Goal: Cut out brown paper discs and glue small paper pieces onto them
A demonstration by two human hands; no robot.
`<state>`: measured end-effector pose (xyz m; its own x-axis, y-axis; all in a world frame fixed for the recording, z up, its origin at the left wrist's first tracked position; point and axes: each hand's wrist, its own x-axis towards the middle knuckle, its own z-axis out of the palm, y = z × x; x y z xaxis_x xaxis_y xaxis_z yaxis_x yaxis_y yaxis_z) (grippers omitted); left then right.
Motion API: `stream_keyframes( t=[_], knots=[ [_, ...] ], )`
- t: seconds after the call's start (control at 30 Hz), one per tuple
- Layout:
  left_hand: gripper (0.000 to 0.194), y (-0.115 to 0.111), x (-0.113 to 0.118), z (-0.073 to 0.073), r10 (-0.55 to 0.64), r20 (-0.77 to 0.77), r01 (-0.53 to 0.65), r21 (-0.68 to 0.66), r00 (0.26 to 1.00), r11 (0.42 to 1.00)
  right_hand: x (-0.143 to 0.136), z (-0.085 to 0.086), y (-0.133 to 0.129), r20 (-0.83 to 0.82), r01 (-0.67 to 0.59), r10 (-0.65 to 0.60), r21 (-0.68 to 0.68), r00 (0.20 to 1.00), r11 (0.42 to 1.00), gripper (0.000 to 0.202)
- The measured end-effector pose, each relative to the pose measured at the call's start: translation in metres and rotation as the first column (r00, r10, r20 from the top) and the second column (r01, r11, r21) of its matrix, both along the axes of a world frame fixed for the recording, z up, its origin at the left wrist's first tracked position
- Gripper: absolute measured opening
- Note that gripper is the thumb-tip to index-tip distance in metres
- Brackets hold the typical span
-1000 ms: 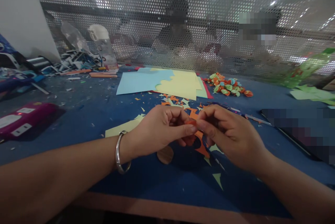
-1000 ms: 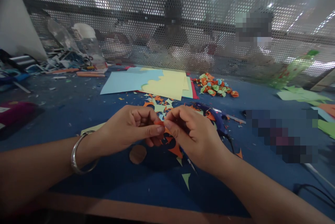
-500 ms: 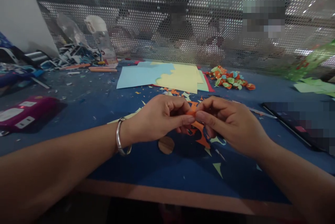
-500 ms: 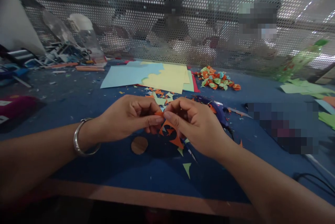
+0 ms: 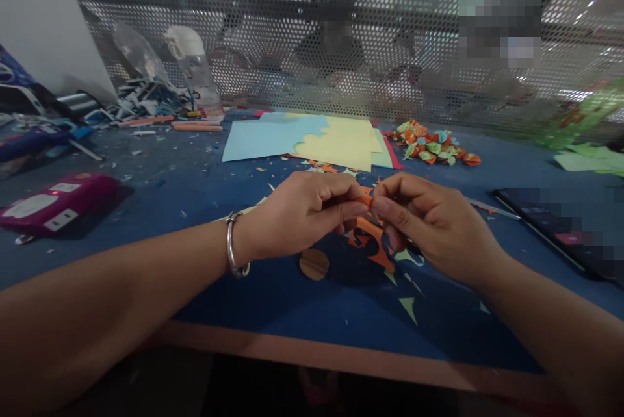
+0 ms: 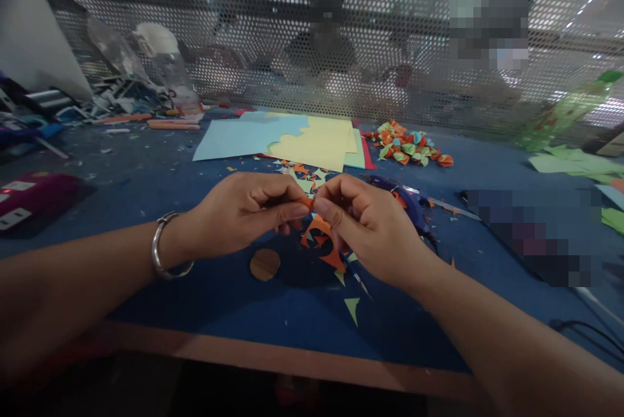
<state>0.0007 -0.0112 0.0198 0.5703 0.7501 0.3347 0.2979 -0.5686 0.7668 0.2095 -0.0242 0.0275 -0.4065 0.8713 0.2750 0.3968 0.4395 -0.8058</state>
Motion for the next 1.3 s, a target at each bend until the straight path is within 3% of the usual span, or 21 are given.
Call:
stream_keyframes(
  t=[0.2,0.3,0.4,0.53,0.87,1.13,1.3],
  knots=[
    [0.022,0.015,-0.014,0.005,0.198,-0.015,-0.197,0.046,0.98,0.979,0.005,-0.005,0.007,-0.033,0.193,-0.191,0.078,0.981,0.978,0.019],
    [0.021,0.028,-0.023,0.005,0.271,-0.244,-0.25,0.114,0.931,0.962,0.008,-0.007,0.013,-0.04,0.249,-0.246,0.087,0.968,0.965,0.018],
    [0.026,0.033,-0.026,0.004,0.188,-0.445,-0.158,0.105,0.875,0.982,0.008,-0.008,0.015,-0.022,0.243,-0.242,0.098,0.97,0.965,0.015],
    [0.023,0.03,-0.024,0.003,0.098,-0.517,-0.068,0.077,0.85,0.995,0.005,-0.007,0.013,0.016,0.223,-0.225,0.092,0.974,0.971,0.014],
    [0.014,0.032,-0.023,-0.003,0.027,-0.492,0.026,0.102,0.87,0.994,0.007,-0.008,0.014,0.065,0.185,-0.19,0.069,0.98,0.98,0.015],
    [0.012,0.029,-0.024,0.0,0.0,-0.523,0.102,0.167,0.853,0.981,0.006,-0.009,0.013,0.079,0.142,-0.15,0.099,0.986,0.985,0.02],
    [0.015,0.029,-0.023,0.001,-0.03,-0.437,0.045,0.023,0.899,0.999,0.006,-0.013,0.014,0.081,0.119,-0.128,0.11,0.988,0.987,0.02]
  ],
)
